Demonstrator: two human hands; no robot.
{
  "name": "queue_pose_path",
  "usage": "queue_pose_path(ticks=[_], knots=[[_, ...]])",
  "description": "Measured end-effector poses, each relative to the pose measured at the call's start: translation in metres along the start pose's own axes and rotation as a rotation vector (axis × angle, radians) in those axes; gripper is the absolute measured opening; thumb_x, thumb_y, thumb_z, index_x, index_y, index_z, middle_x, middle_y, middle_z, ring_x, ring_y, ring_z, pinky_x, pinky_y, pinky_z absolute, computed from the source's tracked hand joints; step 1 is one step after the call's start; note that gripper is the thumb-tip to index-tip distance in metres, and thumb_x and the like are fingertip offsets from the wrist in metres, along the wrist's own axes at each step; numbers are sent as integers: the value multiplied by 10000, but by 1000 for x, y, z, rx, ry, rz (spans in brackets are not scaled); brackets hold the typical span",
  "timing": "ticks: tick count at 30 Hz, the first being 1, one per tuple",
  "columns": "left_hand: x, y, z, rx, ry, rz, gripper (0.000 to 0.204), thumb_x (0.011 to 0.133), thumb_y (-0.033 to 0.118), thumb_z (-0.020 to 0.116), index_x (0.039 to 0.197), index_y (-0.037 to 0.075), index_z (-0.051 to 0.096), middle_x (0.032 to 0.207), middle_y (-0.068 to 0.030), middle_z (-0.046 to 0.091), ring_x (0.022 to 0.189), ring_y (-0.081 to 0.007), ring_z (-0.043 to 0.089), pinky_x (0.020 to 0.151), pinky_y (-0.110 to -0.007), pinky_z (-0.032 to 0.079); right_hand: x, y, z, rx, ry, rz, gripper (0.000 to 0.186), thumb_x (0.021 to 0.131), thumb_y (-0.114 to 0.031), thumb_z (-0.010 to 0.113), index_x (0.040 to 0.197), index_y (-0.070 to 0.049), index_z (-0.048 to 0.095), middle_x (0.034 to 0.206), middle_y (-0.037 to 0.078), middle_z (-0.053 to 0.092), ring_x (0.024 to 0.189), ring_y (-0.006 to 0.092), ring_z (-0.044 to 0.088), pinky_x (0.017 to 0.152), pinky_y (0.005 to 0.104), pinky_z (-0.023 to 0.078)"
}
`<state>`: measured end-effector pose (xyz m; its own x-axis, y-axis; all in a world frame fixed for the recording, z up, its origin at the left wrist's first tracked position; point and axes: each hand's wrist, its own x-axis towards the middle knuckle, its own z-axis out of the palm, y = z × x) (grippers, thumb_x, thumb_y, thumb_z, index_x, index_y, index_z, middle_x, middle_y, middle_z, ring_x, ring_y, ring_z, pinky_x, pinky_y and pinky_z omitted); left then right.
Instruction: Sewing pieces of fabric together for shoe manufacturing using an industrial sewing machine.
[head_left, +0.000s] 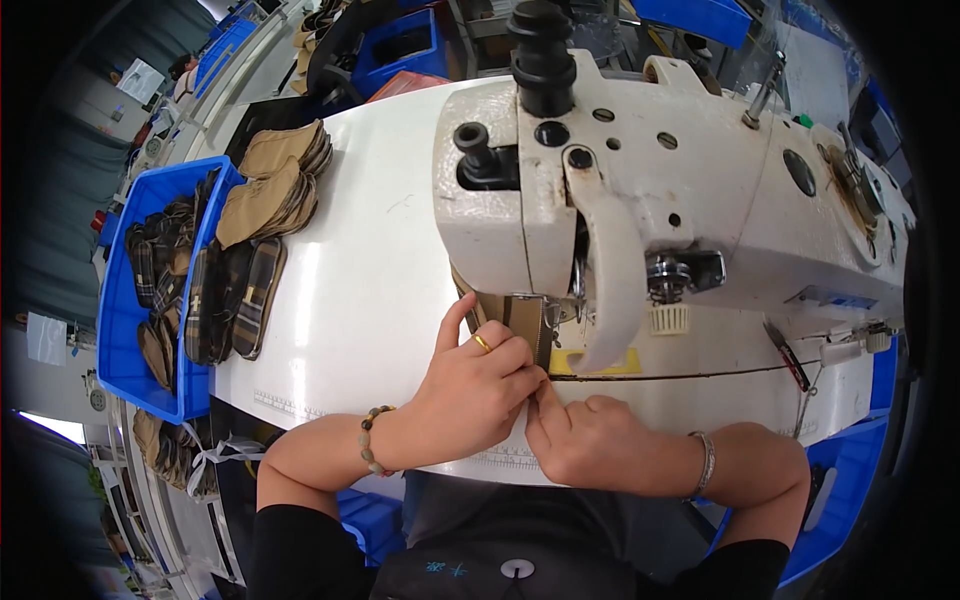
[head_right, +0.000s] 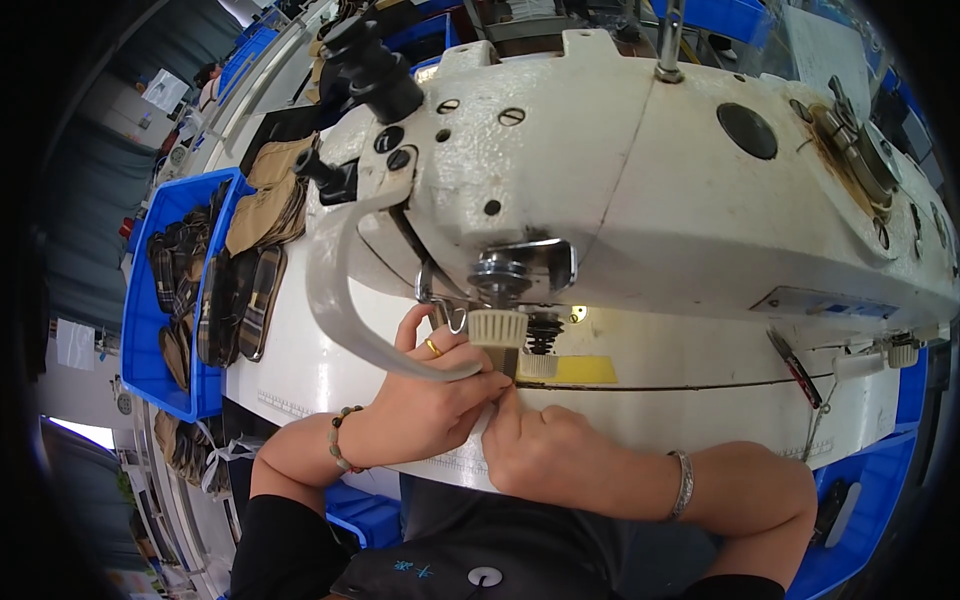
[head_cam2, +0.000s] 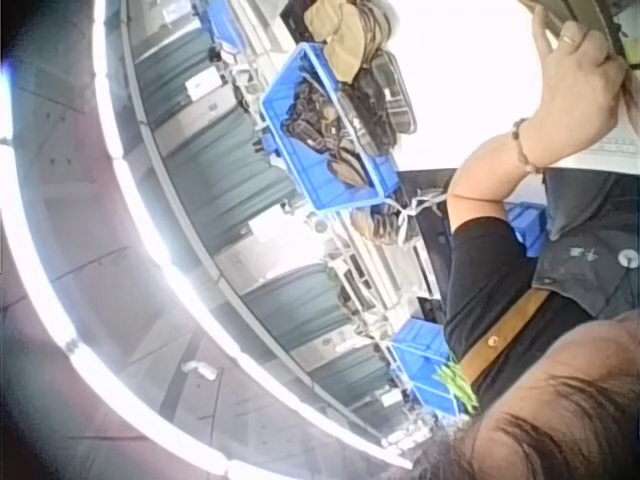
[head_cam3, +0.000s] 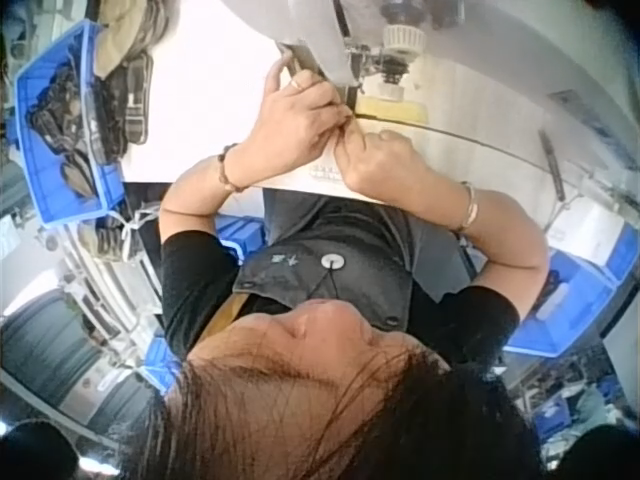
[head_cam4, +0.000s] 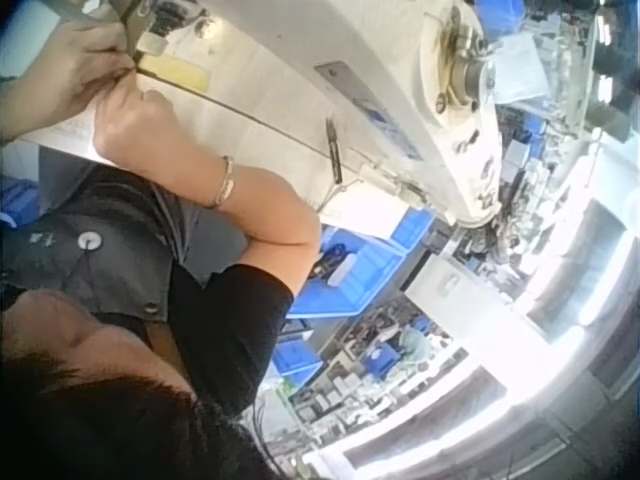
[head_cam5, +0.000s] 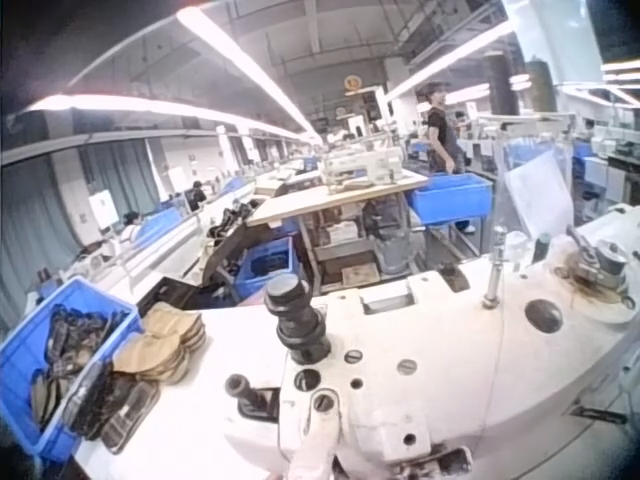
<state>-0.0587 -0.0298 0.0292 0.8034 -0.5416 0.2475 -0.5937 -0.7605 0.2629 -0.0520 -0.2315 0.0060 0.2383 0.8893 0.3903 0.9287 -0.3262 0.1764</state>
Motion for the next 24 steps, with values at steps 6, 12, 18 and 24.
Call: queue_pose_path(ticks=[6, 12, 18, 24], knots=[[5, -3, 0, -17, 19, -16, 121, 742, 112, 724, 861, 111, 742, 829, 7, 541, 918, -203, 544, 1095, -575, 286, 2, 3, 2, -45, 2, 13, 235, 689, -126, 634, 858, 19, 707, 924, 206, 733, 487, 83, 523, 447, 221, 386], [19, -18, 13, -65, 127, -44, 124, 731, 116, 735, 854, 120, 750, 849, 10, 575, 966, -203, 572, 1082, -560, 301, 4, 18, 15, -21, 14, 91, 217, 710, -109, 651, 886, 4, 708, 1010, 210, 718, 592, 148, 637, 485, 268, 476], [27, -36, 26, -133, 140, -82, 129, 750, 99, 725, 876, 97, 750, 903, -24, 645, 998, -246, 604, 1077, -524, 318, 9, 31, 26, -80, 114, 117, 227, 698, -123, 645, 873, 7, 707, 943, 180, 704, 675, 208, 655, 487, 293, 493], [31, -46, 0, -307, 97, -71, 196, 791, 88, 725, 984, 51, 733, 1025, -99, 668, 1016, -323, 605, 1004, -456, 434, 6, 33, 24, -93, 84, 145, 279, 687, -131, 655, 931, -15, 725, 909, 136, 709, 683, 201, 665, 498, 306, 493]])
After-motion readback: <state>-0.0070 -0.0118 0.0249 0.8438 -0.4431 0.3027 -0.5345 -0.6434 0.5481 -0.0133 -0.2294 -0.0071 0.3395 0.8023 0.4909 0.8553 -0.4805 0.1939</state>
